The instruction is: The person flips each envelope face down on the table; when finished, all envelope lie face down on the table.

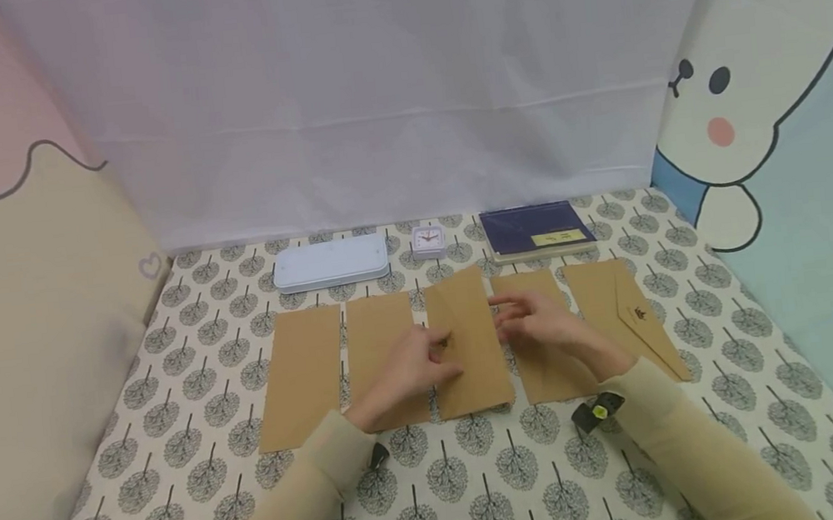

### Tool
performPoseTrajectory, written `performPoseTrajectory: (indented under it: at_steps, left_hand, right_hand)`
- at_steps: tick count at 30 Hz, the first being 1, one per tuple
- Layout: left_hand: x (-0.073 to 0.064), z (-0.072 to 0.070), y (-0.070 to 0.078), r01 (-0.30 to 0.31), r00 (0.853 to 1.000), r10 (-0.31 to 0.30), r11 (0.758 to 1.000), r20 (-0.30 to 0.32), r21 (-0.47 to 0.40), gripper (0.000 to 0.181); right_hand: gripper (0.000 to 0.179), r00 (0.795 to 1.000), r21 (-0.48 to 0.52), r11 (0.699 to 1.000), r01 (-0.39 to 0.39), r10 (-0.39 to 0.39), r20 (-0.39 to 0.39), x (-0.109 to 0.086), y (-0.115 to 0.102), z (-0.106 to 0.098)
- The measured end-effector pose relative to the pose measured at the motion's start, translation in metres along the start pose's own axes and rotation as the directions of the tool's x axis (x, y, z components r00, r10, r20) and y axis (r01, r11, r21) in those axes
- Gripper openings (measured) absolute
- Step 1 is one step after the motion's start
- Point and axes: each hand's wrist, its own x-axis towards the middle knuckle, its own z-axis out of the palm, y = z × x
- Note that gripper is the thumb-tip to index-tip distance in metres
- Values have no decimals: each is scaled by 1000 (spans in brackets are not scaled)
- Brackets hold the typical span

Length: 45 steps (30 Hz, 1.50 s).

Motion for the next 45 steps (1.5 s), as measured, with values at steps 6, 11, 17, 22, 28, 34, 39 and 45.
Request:
performPoseTrajectory:
  at_steps: [6, 11, 17, 22, 28, 34, 39, 45]
  left_hand:
    - [0, -1, 1, 5, 1000, -4, 999, -15, 46, 63]
    - [0, 0, 1, 6, 1000, -5, 1000, -26, 13, 66]
    - [-1, -1, 1, 32, 999, -33, 998, -30, -55, 66]
    - [-2, -2, 1, 27, 999, -29, 997, -34, -73, 66]
    - [-2, -2, 3, 42, 998, -46, 992, -38, -119, 68]
    - [-2, -2, 4, 39, 998, -45, 989, -35, -140, 66]
    - [-2, -3, 6, 24, 999, -34, 973, -36, -231, 60]
    - [-4, -6, 10, 27, 999, -37, 955, -30, -294, 58]
  right_hand:
    - [57, 994, 32, 997, 75, -77, 77, 2, 3, 1]
    - [66, 985, 51, 994, 96, -103, 141, 4, 7, 3]
    - [69, 966, 52, 990, 127, -136, 220, 8, 8, 8]
    - [71, 946, 48, 988, 143, -151, 286, 10, 5, 12]
    - [68, 932, 8, 989, 144, -139, 335, 13, 4, 18]
    - [73, 936, 16, 994, 104, -103, 338, 14, 2, 21]
    - [79, 942, 25, 996, 88, -91, 323, 13, -2, 23]
    - [87, 952, 37, 997, 73, -81, 296, 10, -6, 27]
